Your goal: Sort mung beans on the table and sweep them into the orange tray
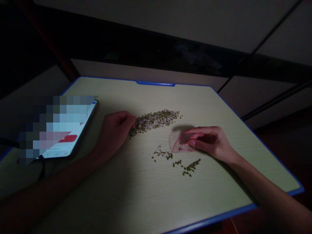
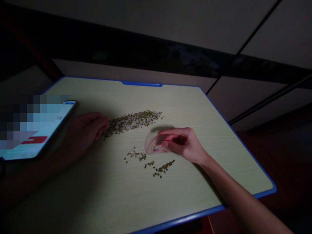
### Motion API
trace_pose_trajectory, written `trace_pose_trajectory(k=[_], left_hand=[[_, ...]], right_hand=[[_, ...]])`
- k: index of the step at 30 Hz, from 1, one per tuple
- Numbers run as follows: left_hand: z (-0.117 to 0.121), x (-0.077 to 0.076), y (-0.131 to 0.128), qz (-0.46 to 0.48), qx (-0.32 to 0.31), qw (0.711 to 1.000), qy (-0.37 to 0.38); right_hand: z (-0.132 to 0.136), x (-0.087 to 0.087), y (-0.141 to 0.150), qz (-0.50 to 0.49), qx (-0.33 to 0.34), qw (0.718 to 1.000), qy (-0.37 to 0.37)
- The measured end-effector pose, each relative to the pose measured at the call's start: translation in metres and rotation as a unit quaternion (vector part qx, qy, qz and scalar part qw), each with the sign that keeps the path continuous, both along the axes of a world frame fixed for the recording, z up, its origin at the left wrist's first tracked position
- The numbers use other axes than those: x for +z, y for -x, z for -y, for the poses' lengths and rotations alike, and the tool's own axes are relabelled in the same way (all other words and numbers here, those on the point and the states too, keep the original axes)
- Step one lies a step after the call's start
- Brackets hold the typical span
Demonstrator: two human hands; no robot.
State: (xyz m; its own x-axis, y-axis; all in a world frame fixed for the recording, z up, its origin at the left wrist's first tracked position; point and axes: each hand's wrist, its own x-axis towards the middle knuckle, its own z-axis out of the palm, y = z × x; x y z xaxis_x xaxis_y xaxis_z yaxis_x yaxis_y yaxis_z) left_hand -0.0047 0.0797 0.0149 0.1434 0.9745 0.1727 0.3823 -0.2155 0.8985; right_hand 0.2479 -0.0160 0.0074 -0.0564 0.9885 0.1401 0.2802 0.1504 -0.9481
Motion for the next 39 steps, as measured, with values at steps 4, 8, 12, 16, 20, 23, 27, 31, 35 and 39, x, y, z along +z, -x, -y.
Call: trace_pose_trajectory(k=[4,8,12,16,20,23,27,31,35,39], left_hand=[[-0.0004,-0.0001,-0.0005,0.003,0.0,1.0,0.002],[0.0005,0.0007,-0.0002,0.003,-0.002,1.0,0.003],[0.001,0.0014,0.0005,0.0,0.002,1.0,0.003],[-0.0004,-0.0002,0.0006,0.0,0.006,1.0,0.0],[-0.0005,-0.0011,0.0002,-0.003,0.006,1.0,0.0],[0.0011,0.0006,-0.0003,-0.005,0.007,1.0,0.004],[0.0016,0.0018,-0.0007,-0.006,0.007,1.0,0.006],[-0.0008,0.0005,-0.0006,-0.004,0.011,1.0,0.006],[-0.0007,0.0015,-0.0005,-0.006,0.012,1.0,0.007],[0.0012,0.0038,-0.0003,-0.014,0.014,1.0,0.007]], right_hand=[[-0.0012,-0.0001,0.0021,-0.016,-0.008,1.0,-0.002],[-0.0013,0.0,0.0029,-0.022,-0.003,1.0,-0.005],[0.0,0.0002,0.0028,-0.03,0.031,0.999,-0.001],[0.0004,-0.0013,0.0025,-0.038,0.04,0.998,-0.003],[-0.001,-0.0033,0.0034,-0.023,0.014,1.0,-0.01],[-0.0017,-0.0038,0.0049,-0.017,0.006,1.0,-0.011],[-0.0019,-0.004,0.0068,-0.014,0.003,1.0,-0.009],[-0.0025,-0.004,0.0078,-0.026,0.011,1.0,-0.014],[-0.0028,-0.0033,0.0071,-0.028,0.025,0.999,-0.013],[-0.002,-0.0018,0.0062,-0.023,0.035,0.999,-0.014]])
